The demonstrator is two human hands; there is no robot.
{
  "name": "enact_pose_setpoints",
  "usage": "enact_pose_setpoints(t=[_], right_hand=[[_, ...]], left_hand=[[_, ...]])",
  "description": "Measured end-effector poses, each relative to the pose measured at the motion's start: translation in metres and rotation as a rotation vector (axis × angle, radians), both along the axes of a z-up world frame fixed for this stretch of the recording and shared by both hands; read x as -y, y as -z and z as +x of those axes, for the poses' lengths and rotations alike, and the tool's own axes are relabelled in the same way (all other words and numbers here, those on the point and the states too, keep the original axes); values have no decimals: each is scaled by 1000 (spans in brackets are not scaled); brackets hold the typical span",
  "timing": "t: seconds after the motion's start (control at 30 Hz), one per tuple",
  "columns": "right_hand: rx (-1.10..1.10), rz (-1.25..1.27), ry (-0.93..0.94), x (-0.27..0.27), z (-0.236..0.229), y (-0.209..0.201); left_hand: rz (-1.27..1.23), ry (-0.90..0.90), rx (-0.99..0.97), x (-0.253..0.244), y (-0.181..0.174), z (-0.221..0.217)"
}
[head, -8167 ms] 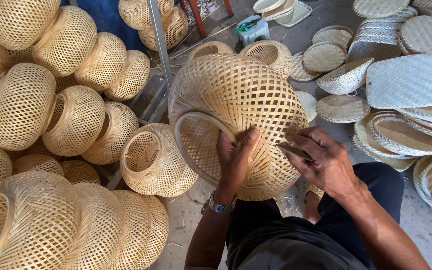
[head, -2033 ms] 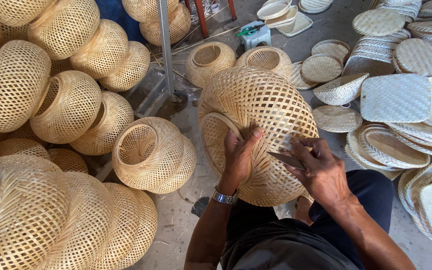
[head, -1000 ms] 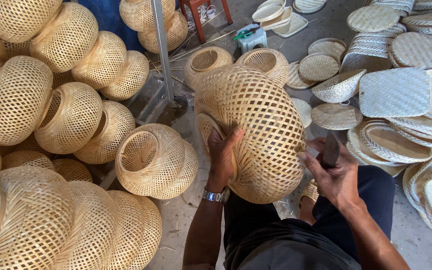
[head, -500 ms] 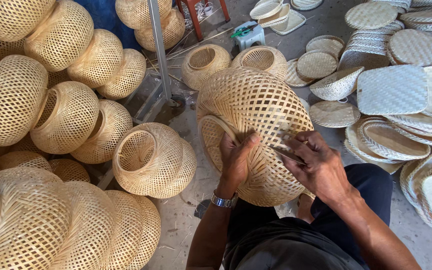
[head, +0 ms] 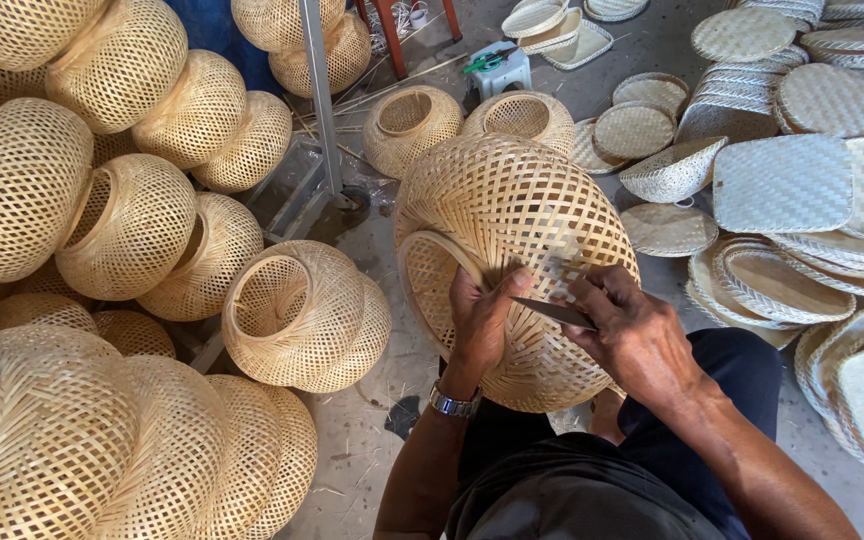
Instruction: The person sits on the floor surrounded by woven baskets and uses a wooden mallet to tap and adjust the weave of a large basket held in their lap. They rotate the basket to work on different sections of the rim and body.
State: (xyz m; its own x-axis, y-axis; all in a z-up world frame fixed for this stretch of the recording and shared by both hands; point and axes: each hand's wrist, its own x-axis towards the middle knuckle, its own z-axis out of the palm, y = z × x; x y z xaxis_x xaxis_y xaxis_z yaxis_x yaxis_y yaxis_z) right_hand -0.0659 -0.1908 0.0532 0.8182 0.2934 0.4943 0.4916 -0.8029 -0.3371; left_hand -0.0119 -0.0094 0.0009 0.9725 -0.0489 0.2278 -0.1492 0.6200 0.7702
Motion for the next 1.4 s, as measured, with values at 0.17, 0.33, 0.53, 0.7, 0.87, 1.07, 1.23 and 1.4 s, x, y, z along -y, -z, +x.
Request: enact_pose_setpoints(t=[0.17, 0.33, 0.53, 0.7, 0.87, 1.07, 1.23, 1.4], right_hand=[[26, -8, -13, 0, 1, 7], [57, -52, 10, -1, 4, 19], [83, -104, 19, -2, 4, 27], [88, 25, -23, 3, 6, 26], [32, 265, -41, 11, 16, 17], [-10, 323, 6, 11, 13, 5], [105, 122, -15, 10, 15, 4], [56, -33, 14, 8, 14, 5]], left_hand=[[51, -42, 6, 0, 2, 1], [69, -66, -18, 0, -1, 0], [53, -75, -35, 1, 2, 0], [42, -55, 30, 0, 19, 2], [108, -50, 59, -1, 47, 9], [52, -27, 72, 11, 38, 4], [17, -10, 78, 17, 41, 2], [83, -6, 48, 15, 48, 1]])
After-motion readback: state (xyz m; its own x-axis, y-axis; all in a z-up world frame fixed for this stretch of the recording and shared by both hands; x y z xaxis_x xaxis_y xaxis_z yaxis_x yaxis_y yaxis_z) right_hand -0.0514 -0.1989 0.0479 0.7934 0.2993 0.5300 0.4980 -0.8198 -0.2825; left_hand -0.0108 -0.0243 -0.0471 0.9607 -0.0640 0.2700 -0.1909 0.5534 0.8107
